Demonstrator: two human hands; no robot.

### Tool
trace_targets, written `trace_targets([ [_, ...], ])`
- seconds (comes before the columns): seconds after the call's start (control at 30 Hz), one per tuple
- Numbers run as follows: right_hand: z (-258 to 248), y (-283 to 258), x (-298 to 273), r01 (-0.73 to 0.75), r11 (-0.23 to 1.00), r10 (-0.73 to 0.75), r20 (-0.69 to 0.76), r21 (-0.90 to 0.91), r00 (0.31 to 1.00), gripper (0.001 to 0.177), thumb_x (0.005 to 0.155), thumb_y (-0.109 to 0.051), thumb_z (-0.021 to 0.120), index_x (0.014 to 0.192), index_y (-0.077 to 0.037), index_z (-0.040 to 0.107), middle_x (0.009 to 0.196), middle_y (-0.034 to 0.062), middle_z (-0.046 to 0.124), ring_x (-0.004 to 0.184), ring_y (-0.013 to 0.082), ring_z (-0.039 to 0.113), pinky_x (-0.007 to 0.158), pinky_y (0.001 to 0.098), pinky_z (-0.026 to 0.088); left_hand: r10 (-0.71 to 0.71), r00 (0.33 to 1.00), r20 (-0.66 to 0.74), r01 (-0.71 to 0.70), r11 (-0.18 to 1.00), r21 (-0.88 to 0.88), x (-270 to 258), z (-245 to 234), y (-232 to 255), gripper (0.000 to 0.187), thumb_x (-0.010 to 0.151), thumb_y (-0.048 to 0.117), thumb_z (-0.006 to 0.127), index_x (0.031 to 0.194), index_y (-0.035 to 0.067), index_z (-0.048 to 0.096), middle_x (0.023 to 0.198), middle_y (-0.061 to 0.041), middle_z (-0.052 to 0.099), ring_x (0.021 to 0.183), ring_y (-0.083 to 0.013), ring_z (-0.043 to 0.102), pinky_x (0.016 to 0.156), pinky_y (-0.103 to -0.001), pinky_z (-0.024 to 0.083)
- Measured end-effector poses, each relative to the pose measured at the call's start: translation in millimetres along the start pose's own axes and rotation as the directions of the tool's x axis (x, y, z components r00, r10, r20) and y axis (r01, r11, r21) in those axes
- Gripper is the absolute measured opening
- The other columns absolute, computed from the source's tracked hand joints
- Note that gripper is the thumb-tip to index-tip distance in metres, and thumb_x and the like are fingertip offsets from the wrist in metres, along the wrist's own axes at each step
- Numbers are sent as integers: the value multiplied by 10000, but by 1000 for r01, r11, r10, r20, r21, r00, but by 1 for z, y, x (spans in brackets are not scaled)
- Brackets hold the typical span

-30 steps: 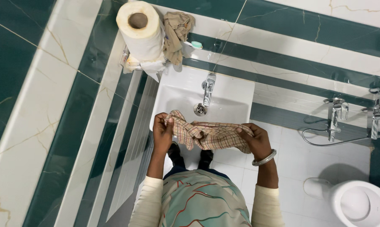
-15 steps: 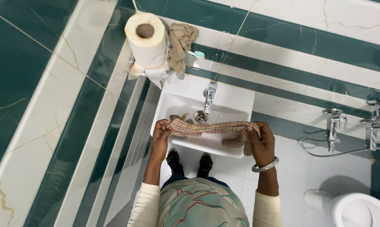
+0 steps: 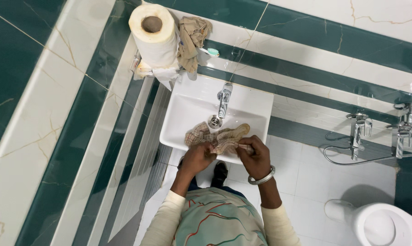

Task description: The person wipes the faucet and the top surface of the sink with a cloth, repeatedly scrubbing different parts of the metal fixture and the white ceramic basin.

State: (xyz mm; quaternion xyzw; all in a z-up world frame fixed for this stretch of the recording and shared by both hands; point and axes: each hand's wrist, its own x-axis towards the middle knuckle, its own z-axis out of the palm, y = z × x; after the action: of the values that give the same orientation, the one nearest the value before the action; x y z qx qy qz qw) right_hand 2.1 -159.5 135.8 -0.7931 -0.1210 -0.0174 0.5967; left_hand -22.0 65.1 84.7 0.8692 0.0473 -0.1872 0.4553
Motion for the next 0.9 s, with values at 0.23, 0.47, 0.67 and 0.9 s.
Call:
trace_targets([
  [0.23,-8,20,-10,253,932,-128,414,-261,901,203,789,-100,837,951,-88,715,887,62,692,828,235,641,752,342,517,45,897,-441,-274,837,-473,12,-17,-8,115,1058,111,599,1115,14,625,1008,-72,602,842,-150,580,751,-315,509],
  [0.47,8,23,15,-346,928,372,281,-138,885,297,978,-303,681,1210,-119,713,1145,49,754,988,217,685,843,354,562,218,960,-174,-278,715,-641,1,-19,-17,268,987,15,540,1250,18,592,1102,-69,653,922,-118,607,803,-300,517],
  [0.67,18,22,40,171,980,-127,340,-103,932,415,939,-123,663,1347,-71,609,1403,176,577,1261,343,539,1000,441,481,435,900,34,-222,524,-822,-5,-28,-8,316,986,60,538,1295,2,563,1220,-78,670,1112,-141,636,966,-315,516],
  [0.9,3,34,35,-45,987,77,210,-155,975,243,872,-186,796,1061,-94,674,1260,78,717,1281,312,638,1054,436,529,338,935,-109,-297,573,-764,-7,-62,-9,234,1064,32,465,1263,0,583,1146,-82,694,1071,-140,646,962,-327,534],
])
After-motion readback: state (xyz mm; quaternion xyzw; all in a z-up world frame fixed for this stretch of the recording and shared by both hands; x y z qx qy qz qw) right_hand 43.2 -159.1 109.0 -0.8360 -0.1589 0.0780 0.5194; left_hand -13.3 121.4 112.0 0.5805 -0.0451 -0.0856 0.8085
